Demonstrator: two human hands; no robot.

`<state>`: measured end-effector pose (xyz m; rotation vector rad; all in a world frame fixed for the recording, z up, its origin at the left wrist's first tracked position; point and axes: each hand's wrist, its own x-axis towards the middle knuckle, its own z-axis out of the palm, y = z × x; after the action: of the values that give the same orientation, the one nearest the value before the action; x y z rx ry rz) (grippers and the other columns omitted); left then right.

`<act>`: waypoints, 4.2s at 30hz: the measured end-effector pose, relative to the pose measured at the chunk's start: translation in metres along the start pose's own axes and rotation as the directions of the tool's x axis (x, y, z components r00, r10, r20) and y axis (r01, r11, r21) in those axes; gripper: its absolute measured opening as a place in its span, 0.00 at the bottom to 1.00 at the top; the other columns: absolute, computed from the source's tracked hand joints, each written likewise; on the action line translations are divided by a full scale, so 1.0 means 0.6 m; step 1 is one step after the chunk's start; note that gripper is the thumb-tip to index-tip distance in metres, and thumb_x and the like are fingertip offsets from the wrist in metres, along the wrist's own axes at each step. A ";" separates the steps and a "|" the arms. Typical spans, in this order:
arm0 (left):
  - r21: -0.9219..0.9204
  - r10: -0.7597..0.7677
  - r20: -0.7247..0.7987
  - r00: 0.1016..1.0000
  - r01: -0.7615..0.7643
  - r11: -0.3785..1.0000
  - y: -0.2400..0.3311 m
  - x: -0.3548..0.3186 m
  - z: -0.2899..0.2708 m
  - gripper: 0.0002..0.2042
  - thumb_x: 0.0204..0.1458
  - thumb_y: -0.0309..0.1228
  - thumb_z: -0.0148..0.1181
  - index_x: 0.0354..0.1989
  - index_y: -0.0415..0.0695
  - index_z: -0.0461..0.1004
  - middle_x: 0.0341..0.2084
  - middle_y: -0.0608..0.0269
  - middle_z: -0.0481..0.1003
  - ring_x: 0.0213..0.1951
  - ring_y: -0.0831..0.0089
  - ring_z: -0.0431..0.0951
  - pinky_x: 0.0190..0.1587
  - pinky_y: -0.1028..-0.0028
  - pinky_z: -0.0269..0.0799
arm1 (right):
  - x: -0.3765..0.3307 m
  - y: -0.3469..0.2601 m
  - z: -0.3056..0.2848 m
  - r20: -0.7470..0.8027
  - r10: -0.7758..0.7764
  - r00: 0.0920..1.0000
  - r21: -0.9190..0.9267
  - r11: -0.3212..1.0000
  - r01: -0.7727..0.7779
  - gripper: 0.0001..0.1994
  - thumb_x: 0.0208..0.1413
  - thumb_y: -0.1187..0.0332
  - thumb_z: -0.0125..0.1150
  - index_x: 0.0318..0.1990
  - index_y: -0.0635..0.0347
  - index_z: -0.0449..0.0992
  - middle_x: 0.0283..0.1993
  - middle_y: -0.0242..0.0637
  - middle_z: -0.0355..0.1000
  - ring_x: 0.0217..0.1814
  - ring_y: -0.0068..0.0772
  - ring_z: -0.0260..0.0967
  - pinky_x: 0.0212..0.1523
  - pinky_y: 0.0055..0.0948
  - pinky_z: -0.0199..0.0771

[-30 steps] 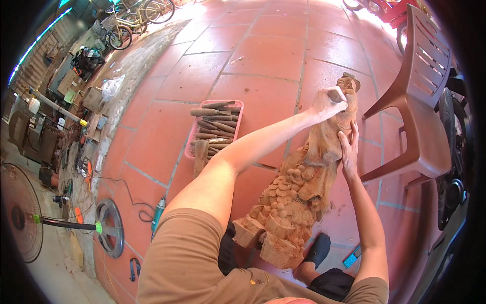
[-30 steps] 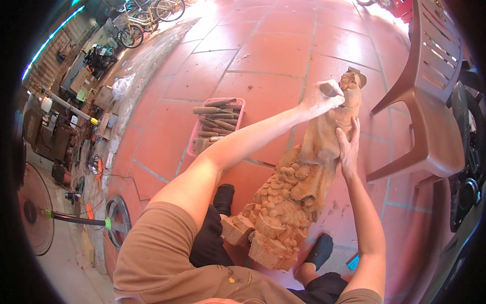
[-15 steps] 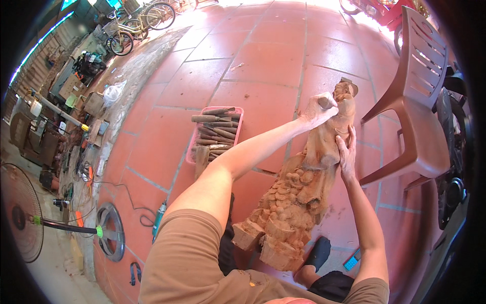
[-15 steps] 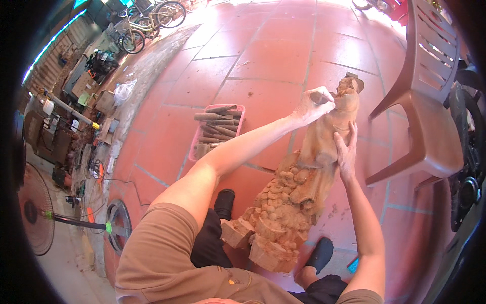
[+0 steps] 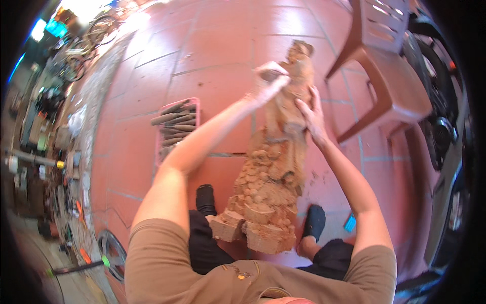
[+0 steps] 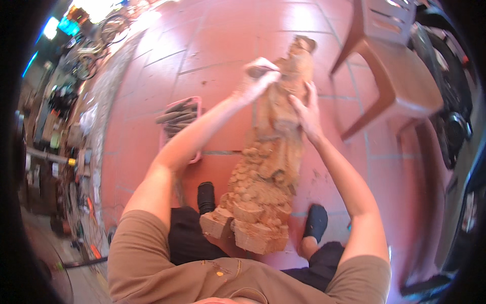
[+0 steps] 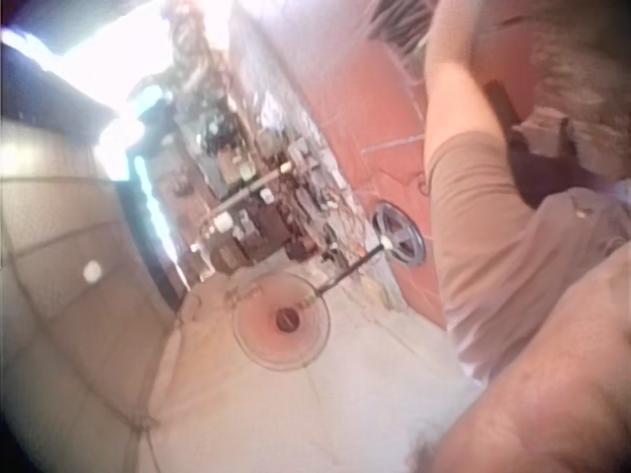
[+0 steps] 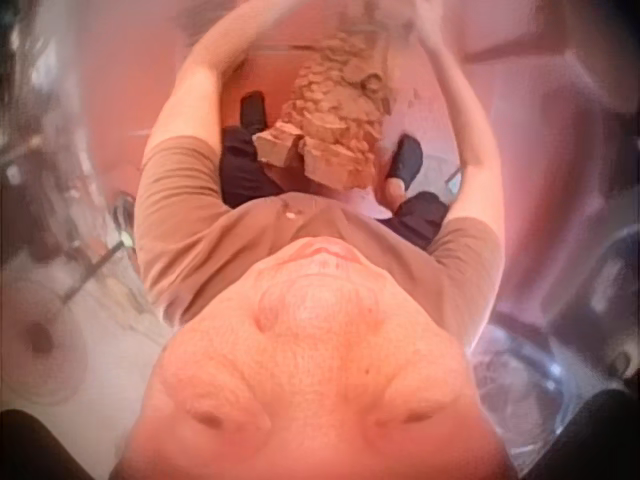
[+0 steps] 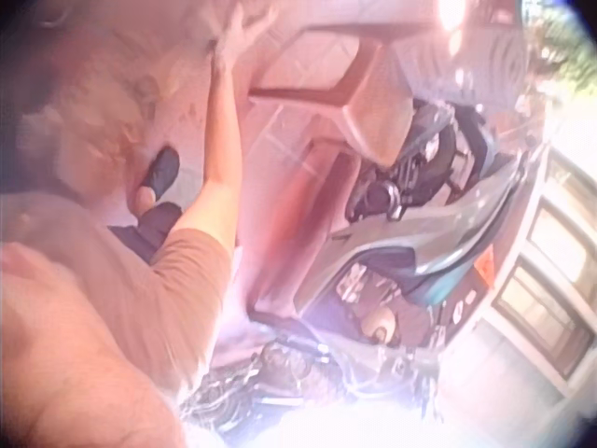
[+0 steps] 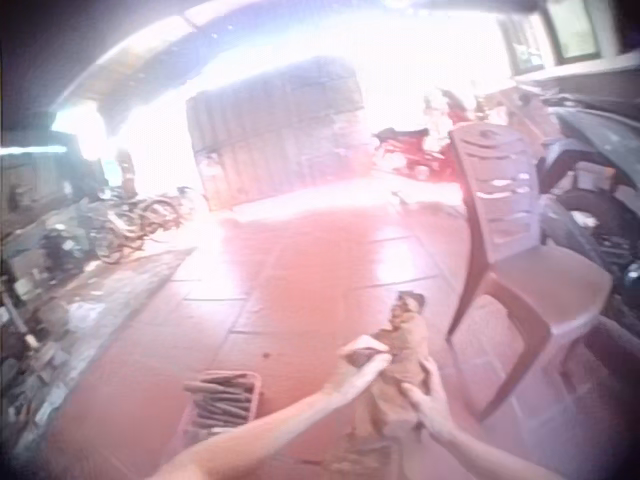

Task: The person carves a wooden statue using a rotary tool and hand chisels. They work on the base and upper sections, switching between tools and rotating the statue to access different areas.

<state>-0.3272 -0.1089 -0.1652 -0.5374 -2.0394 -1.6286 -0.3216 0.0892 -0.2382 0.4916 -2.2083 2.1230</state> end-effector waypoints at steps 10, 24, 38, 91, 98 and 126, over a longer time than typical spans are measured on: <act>-0.015 -0.261 0.066 0.963 0.262 0.965 0.049 -0.001 0.003 0.05 0.55 0.24 0.64 0.38 0.37 0.77 0.32 0.61 0.80 0.35 0.75 0.80 0.42 0.75 0.76 | -0.002 -0.004 -0.009 -0.038 -0.038 0.999 -0.179 0.983 0.031 0.41 0.54 0.47 0.64 0.70 0.61 0.56 0.77 0.54 0.43 0.79 0.51 0.43 0.75 0.40 0.48; -0.001 -0.218 0.059 0.974 0.218 0.976 0.058 0.003 0.001 0.04 0.55 0.24 0.65 0.37 0.38 0.78 0.32 0.64 0.80 0.36 0.80 0.78 0.43 0.79 0.73 | 0.000 0.002 -0.008 -0.032 -0.065 0.997 -0.187 0.981 0.058 0.41 0.55 0.48 0.64 0.70 0.62 0.56 0.77 0.54 0.43 0.79 0.51 0.42 0.75 0.41 0.47; 0.049 -0.249 0.003 0.968 0.249 0.967 0.028 0.003 -0.018 0.04 0.57 0.23 0.61 0.38 0.37 0.76 0.32 0.62 0.80 0.32 0.78 0.79 0.39 0.77 0.76 | -0.002 -0.005 -0.001 -0.025 -0.037 0.999 -0.172 0.984 0.033 0.41 0.56 0.48 0.63 0.70 0.62 0.55 0.77 0.54 0.42 0.78 0.52 0.44 0.74 0.40 0.49; -0.130 -0.387 -0.109 0.915 0.373 0.919 0.035 -0.010 -0.011 0.08 0.56 0.27 0.62 0.39 0.37 0.73 0.30 0.58 0.79 0.32 0.73 0.82 0.36 0.76 0.77 | 0.002 0.002 -0.007 -0.057 -0.058 0.997 -0.154 0.987 0.048 0.41 0.54 0.48 0.64 0.69 0.62 0.58 0.77 0.53 0.43 0.79 0.49 0.42 0.75 0.38 0.47; -0.132 -0.309 -0.135 0.941 0.292 0.947 0.004 -0.030 0.012 0.09 0.55 0.25 0.63 0.40 0.33 0.73 0.33 0.54 0.78 0.33 0.69 0.82 0.39 0.72 0.79 | 0.001 0.004 -0.006 -0.051 -0.058 0.997 -0.179 0.983 0.048 0.41 0.54 0.47 0.64 0.69 0.62 0.58 0.77 0.54 0.43 0.79 0.49 0.42 0.75 0.39 0.47; -0.069 -0.412 -0.166 0.896 0.406 0.911 -0.028 0.031 -0.015 0.11 0.56 0.29 0.65 0.41 0.35 0.76 0.34 0.56 0.80 0.35 0.69 0.83 0.41 0.71 0.79 | 0.000 -0.002 -0.008 -0.049 -0.041 0.998 -0.186 0.982 0.031 0.41 0.54 0.47 0.64 0.69 0.62 0.58 0.77 0.53 0.43 0.78 0.51 0.45 0.74 0.39 0.50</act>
<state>-0.3509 -0.1208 -0.1656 0.0401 -2.0891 -1.8695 -0.3224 0.0938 -0.2364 0.4552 -2.3188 1.8666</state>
